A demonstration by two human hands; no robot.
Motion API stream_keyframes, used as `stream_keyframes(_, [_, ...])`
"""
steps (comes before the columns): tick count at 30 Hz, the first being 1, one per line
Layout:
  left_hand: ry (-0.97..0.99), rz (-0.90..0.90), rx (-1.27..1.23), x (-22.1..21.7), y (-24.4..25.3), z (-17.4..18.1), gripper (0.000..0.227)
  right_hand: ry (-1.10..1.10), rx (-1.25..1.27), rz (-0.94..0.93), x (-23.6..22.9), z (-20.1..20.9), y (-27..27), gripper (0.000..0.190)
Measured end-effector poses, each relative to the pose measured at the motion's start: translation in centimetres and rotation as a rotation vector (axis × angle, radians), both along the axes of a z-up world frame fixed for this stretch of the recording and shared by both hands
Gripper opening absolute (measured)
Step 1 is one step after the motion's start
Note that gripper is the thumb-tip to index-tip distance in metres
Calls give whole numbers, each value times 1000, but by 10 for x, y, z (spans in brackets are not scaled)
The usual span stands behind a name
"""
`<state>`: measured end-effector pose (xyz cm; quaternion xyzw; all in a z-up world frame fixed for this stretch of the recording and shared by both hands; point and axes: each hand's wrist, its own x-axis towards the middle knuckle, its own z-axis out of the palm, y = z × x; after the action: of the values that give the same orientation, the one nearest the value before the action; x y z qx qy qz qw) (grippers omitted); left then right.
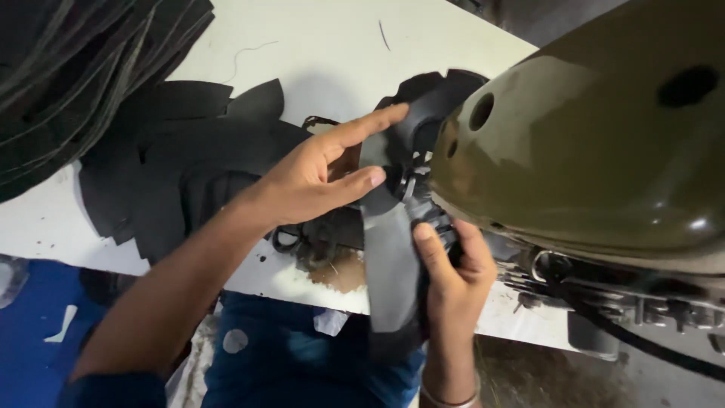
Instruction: The person operates a sewing machine to stitch black rubber shoe parts. They repeatedly pick up a shoe part, guide it under the machine's needle, and then remove the stitched part to place it on a pile.
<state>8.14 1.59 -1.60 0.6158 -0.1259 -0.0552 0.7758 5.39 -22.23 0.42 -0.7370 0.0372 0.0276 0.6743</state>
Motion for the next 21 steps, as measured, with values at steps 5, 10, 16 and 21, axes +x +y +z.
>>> stream_keyframes(5, [245,209,62,-17,-15,21,78,81,95,72,30,8,-28,33])
stream_keyframes(10, [22,423,-17,-31,-42,17,84,228,515,27,67,-15,-102,33])
stream_keyframes(16, [-6,491,-215,-31,-60,-1,84,365,964,-48,106,-47,-225,34])
stream_keyframes(21, [29,552,-241,-22,-64,4,85,528,1385,-45,139,-78,-280,35])
